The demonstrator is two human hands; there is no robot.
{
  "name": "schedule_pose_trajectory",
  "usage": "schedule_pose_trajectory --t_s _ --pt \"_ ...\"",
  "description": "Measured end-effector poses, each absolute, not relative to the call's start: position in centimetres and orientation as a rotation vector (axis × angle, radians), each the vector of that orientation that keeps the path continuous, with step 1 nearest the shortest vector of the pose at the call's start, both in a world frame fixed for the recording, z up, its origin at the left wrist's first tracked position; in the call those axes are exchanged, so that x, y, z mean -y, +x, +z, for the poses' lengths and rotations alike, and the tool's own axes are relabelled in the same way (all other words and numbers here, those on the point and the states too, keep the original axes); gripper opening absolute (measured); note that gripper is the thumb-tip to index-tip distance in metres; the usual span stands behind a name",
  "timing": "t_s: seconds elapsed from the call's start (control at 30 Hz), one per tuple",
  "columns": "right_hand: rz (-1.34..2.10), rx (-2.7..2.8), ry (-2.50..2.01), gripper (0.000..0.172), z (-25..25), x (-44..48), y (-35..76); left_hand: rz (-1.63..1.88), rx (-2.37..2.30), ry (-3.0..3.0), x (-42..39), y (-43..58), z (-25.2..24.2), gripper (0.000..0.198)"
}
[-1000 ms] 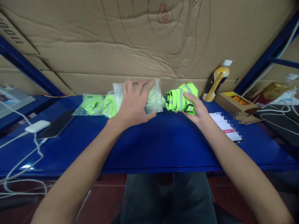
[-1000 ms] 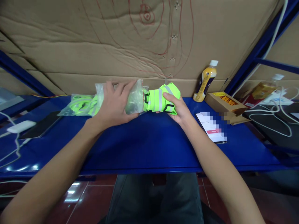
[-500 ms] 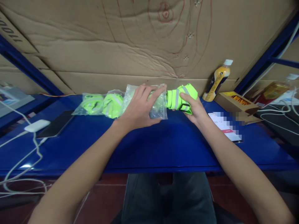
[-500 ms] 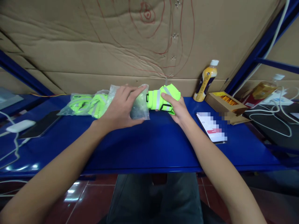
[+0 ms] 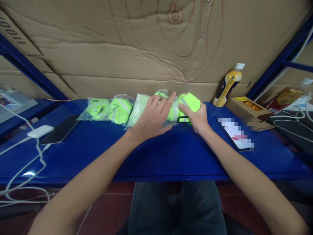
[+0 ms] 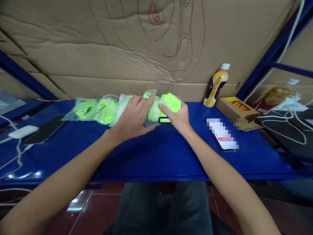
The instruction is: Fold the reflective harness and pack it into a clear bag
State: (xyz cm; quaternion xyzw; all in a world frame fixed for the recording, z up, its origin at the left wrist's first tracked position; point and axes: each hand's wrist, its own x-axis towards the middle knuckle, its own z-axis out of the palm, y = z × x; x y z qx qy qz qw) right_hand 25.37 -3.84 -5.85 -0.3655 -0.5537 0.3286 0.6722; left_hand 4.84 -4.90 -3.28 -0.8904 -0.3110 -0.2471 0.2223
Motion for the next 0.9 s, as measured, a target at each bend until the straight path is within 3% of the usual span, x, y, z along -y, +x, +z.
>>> schedule_pose_trajectory --t_s 0.1,0.43,0.63,0.9 --pt "0.659 1.209 -0.844 0.057 -6.1 4.1 25.0 -0.678 0.818 -2.468 4.9 4.9 -3.6 0.104" --pt "0.857 1.221 -0.894 0.054 -5.2 5.0 25.0 -0.791 0.693 -2.658 4.7 3.8 -3.5 0.109" --pt "0.687 1.110 -0.918 0.051 -5.8 5.4 23.5 -0.718 0.813 -2.572 6.0 5.0 -3.8 0.101" --pt "0.528 1.323 -0.855 0.048 -5.8 6.6 22.9 -0.954 0.942 -2.543 5.1 5.3 -4.0 0.114"
